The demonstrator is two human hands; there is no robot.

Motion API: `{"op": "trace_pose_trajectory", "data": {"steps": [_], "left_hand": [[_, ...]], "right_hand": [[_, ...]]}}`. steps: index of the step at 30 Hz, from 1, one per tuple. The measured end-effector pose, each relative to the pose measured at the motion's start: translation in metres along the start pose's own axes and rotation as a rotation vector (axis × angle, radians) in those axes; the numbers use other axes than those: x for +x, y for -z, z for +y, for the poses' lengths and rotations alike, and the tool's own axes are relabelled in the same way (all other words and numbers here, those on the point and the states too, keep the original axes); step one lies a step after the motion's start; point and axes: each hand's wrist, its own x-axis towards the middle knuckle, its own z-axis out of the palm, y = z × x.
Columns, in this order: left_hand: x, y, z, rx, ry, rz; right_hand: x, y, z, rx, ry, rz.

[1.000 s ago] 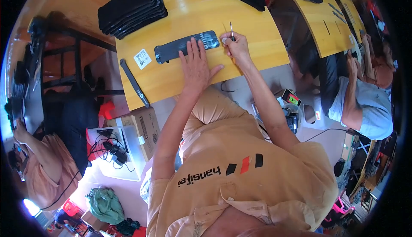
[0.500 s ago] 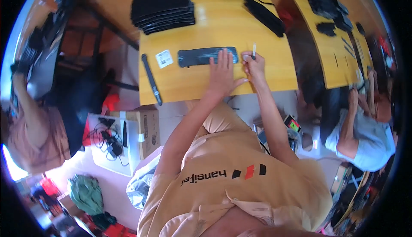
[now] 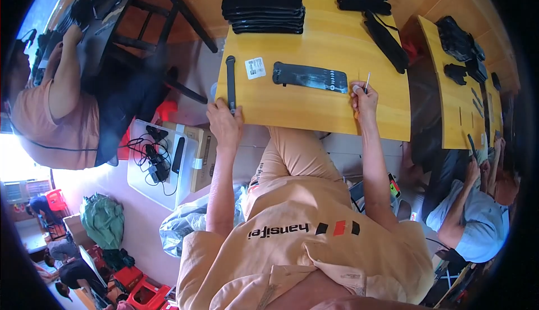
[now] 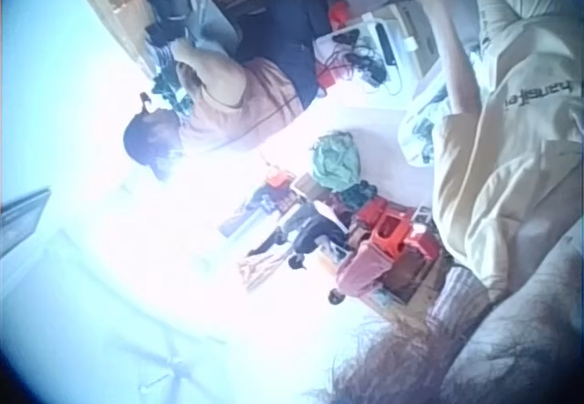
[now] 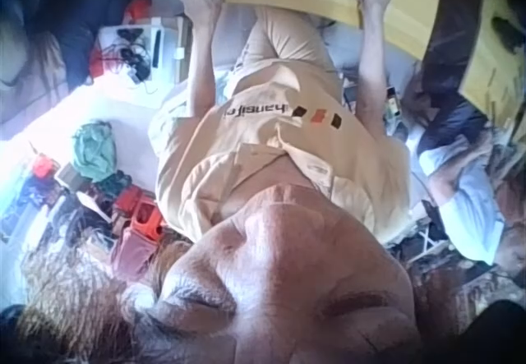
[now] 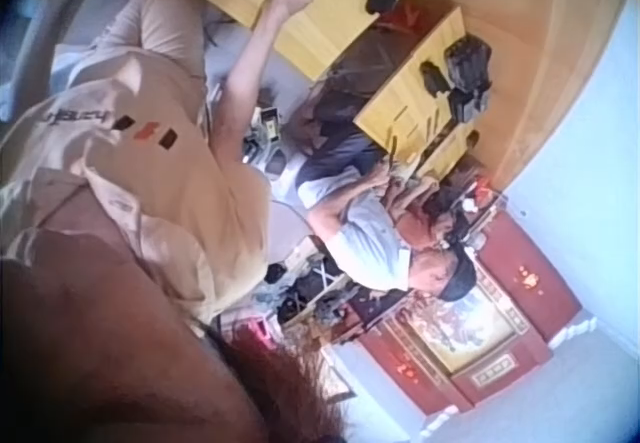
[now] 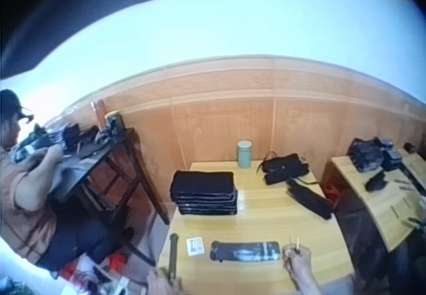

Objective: The worker is attaching small white adhesive components onto black textile straps at a workbench.

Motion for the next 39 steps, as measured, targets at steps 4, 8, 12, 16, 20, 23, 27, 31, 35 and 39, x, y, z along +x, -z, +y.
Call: {"op": "trace_pose_trajectory", "data": {"steps": [4,8,12,16,20,23,27,31,35,39], "left_hand": [[0.01,0.004,-0.008,-0.073,0.115,-0.119],[0.02,0.005,-0.026,-0.262,0.242,-0.219],[0.012,0.009,-0.033,-0.976,0.455,-0.491],[-0.015,0.025,0.024,-1.46,0.407,-0.492],[-0.024,0.026,0.06,-1.571,0.341,-0.573],[-0.031,0.021,0.072,-1.658,0.3,-0.634],[-0.032,0.038,0.078,-1.778,0.399,-0.769],[-0.037,0.04,0.079,-1.841,0.368,-0.863],[-0.041,0.043,0.077,-1.858,0.325,-0.762],[-0.041,0.056,0.084,-1.796,0.35,-0.703]], "right_hand": [[-0.001,0.003,0.002,0.028,0.001,-0.023],[-0.004,0.006,0.0,0.013,0.0,-0.102],[-0.017,0.006,-0.01,0.032,0.031,-0.12],[-0.081,-0.032,-0.052,-0.276,0.226,-0.285],[-0.129,-0.071,-0.062,-0.308,0.457,-0.777],[-0.137,-0.082,-0.047,-0.394,0.85,-0.703],[-0.136,-0.074,-0.051,-0.374,0.884,-0.635],[-0.134,-0.063,-0.06,-0.252,0.651,-0.675],[-0.141,-0.051,-0.073,-0.056,0.249,-0.818],[-0.154,-0.051,-0.089,-0.442,0.598,-0.658]]}}
